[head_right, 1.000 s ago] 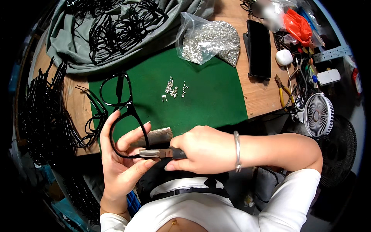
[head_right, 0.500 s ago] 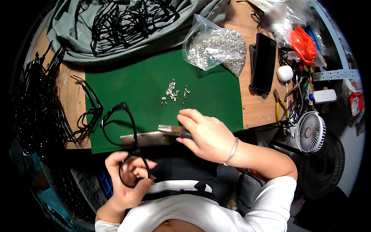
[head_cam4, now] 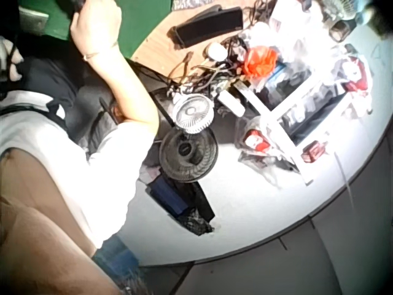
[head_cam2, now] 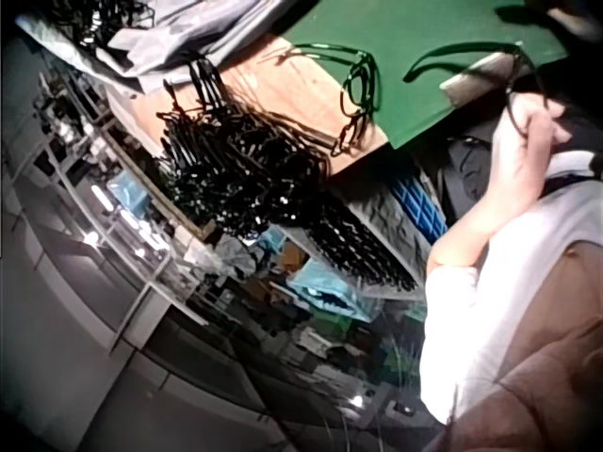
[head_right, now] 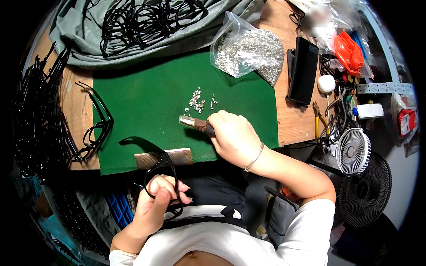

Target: The person repeatedly picks up black eyeglass frames from a cloth pile and uses pliers to trim the temple tips. The trimmed frames are placed on a green mat, and the process continues with multiple units.

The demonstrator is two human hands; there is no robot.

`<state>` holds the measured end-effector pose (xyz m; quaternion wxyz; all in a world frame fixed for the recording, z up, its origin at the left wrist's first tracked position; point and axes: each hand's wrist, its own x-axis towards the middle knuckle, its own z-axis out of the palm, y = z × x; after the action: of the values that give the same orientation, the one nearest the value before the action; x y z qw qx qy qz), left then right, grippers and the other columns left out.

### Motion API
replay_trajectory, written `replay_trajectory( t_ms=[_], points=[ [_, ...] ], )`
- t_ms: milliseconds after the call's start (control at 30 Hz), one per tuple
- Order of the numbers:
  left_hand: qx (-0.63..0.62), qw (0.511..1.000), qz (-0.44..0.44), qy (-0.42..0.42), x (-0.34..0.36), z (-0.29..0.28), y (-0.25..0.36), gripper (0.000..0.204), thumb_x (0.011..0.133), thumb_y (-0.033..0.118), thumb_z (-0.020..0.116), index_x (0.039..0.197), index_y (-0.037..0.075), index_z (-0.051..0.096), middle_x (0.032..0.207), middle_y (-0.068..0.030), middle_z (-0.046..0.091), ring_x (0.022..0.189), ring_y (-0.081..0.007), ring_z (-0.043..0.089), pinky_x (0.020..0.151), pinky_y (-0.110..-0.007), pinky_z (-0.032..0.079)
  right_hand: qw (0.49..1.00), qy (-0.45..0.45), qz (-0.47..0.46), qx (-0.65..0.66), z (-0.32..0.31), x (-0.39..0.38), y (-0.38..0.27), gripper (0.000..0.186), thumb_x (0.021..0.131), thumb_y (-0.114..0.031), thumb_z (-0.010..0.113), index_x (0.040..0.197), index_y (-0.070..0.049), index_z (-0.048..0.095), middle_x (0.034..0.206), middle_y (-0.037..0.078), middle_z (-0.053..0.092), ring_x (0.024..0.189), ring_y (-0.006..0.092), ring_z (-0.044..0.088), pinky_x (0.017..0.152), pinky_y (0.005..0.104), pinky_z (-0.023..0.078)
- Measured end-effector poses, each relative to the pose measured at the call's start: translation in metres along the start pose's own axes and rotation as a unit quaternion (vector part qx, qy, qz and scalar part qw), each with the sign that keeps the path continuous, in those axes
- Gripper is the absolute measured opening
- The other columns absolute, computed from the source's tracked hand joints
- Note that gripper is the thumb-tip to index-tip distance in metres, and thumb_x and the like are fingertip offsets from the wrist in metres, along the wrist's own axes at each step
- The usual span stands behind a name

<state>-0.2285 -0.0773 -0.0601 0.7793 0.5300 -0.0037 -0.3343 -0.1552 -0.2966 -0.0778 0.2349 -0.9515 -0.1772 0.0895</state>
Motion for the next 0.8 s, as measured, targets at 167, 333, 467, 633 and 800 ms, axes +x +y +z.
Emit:
replay_trajectory(
  t_ms=[167,333,467,633,800],
  points=[
    [0.014,0.997,0.029,0.069,0.004,0.013,-0.003,0.03,0.083,-0.005,0.042,0.111,0.001,0.032,0.097,-0.0177,0.052,0.075,-0.0178,0.058,0.073,-0.028,0.047,0.995,-0.01,0.045,0.088,-0.008,-0.011,0.001,0.019,0.068,-0.004,0.058,0.085,-0.001,0.05,0.078,0.015,0.051,0.072,0.0331,0.053,0.063,0.0388,0.043],
    [0.082,0.993,0.067,0.051,0.014,0.021,-0.01,0.052,0.08,-0.011,0.044,0.125,0.003,0.022,0.108,-0.0207,0.05,0.082,-0.0189,0.06,0.075,-0.027,0.049,1.0,-0.012,0.014,0.022,0.001,-0.007,0.0,0.019,0.067,-0.006,0.059,0.082,-0.001,0.049,0.075,0.013,0.051,0.072,0.0304,0.053,0.063,0.038,0.042],
    [0.089,0.99,0.086,0.062,0.012,0.021,-0.01,0.052,0.08,-0.011,0.045,0.124,0.003,0.023,0.109,-0.0221,0.05,0.083,-0.02,0.06,0.074,-0.028,0.049,0.999,0.015,-0.014,-0.039,0.004,-0.01,-0.004,0.02,0.065,-0.003,0.061,0.081,-0.002,0.048,0.074,0.011,0.049,0.07,0.0279,0.052,0.062,0.035,0.04],
    [0.053,0.988,0.108,0.1,0.011,0.026,-0.012,0.051,0.079,-0.012,0.047,0.123,0.002,0.024,0.108,-0.0226,0.05,0.083,-0.0219,0.061,0.074,-0.03,0.05,0.965,-0.002,0.046,0.257,-0.017,-0.014,-0.031,0.018,0.069,0.0,0.059,0.085,0.0,0.05,0.076,0.012,0.051,0.069,0.0278,0.054,0.06,0.034,0.043],
    [0.044,0.978,0.166,0.122,0.02,0.039,-0.013,0.052,0.077,-0.013,0.047,0.122,-0.002,0.023,0.106,-0.0193,0.049,0.084,-0.0189,0.058,0.076,-0.027,0.048,0.859,0.042,0.11,0.498,-0.008,-0.016,-0.063,0.014,0.078,-0.009,0.06,0.084,0.0,0.05,0.072,0.005,0.052,0.062,0.0116,0.051,0.056,0.0243,0.042]
  ],
)
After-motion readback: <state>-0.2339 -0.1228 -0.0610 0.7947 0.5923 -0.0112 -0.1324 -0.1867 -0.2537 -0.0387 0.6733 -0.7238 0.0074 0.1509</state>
